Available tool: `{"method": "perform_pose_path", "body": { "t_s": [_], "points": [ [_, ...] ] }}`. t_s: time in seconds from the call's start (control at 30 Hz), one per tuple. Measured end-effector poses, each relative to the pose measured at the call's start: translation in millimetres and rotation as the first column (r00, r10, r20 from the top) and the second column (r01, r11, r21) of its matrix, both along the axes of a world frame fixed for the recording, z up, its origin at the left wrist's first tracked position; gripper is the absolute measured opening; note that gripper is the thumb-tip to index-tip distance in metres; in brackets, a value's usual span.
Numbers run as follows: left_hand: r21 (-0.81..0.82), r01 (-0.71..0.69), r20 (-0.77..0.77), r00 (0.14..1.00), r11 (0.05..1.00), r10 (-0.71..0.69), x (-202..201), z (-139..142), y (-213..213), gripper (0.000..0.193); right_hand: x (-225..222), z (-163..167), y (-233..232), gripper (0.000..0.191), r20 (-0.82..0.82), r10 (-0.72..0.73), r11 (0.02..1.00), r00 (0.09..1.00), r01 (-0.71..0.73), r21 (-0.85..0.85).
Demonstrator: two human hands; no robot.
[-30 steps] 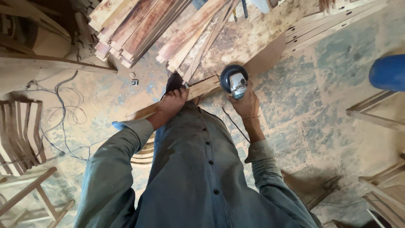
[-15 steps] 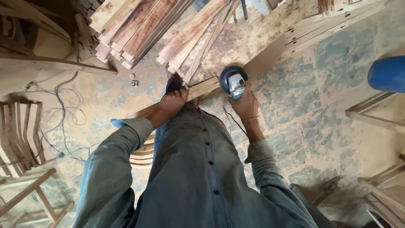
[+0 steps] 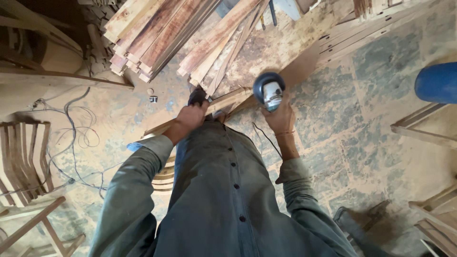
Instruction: The person uses an orbital sander to smooth the surfaces of small wooden planks on a workbench. They repeatedly pick up a plank, sand it, and place it back on the pile, continuing the process throughout the clip.
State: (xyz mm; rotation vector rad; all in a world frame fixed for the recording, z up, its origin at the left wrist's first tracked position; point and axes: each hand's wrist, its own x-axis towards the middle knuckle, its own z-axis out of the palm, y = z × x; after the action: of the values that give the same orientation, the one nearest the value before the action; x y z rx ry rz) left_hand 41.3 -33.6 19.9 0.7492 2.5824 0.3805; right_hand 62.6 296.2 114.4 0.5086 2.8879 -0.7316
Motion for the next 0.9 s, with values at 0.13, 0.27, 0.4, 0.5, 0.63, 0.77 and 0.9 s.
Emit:
{"method": "perform_pose_path", "body": {
  "t_s": [0.13,0.27,0.4,0.5,0.63,0.77,0.9],
  "points": [
    [-0.071,-0.204,0.366,0.905,0.976,0.216,-14.7,23.0,2.6,0.055,-0.4,-4.4,8.4,0.094,-0.044,0.005,1.000,0.999,-0.005,-0.010],
    [-0.106,-0.232,0.363,0.897,0.967,0.254,-26.5,34.7,8.1,0.066,-5.0,-15.8,5.7,0.100,-0.149,0.112,0.993,0.983,-0.117,-0.027],
    [-0.147,-0.240,0.392,0.877,0.959,0.280,-32.9,38.2,8.3,0.070,-9.6,-25.4,-1.4,0.099,-0.102,0.085,0.989,0.991,-0.097,-0.113],
    [-0.165,-0.238,0.411,0.866,0.957,0.286,-34.8,40.2,7.2,0.072,-11.7,-29.8,-5.4,0.099,-0.121,0.113,0.987,0.986,-0.125,-0.097],
    [-0.169,-0.221,0.411,0.870,0.961,0.273,-40.8,43.3,6.4,0.072,-14.3,-33.4,-4.9,0.101,-0.121,0.131,0.988,0.984,-0.140,-0.071],
    [-0.175,-0.185,0.428,0.870,0.967,0.244,-46.2,46.1,5.4,0.070,-11.0,-36.8,-1.8,0.099,-0.043,0.120,0.992,0.992,-0.121,-0.028],
    [-0.152,-0.178,0.385,0.896,0.972,0.224,-45.5,42.3,3.9,0.067,-4.8,-39.6,-0.3,0.095,-0.077,0.143,0.990,0.987,-0.143,-0.005]
  ]
}}
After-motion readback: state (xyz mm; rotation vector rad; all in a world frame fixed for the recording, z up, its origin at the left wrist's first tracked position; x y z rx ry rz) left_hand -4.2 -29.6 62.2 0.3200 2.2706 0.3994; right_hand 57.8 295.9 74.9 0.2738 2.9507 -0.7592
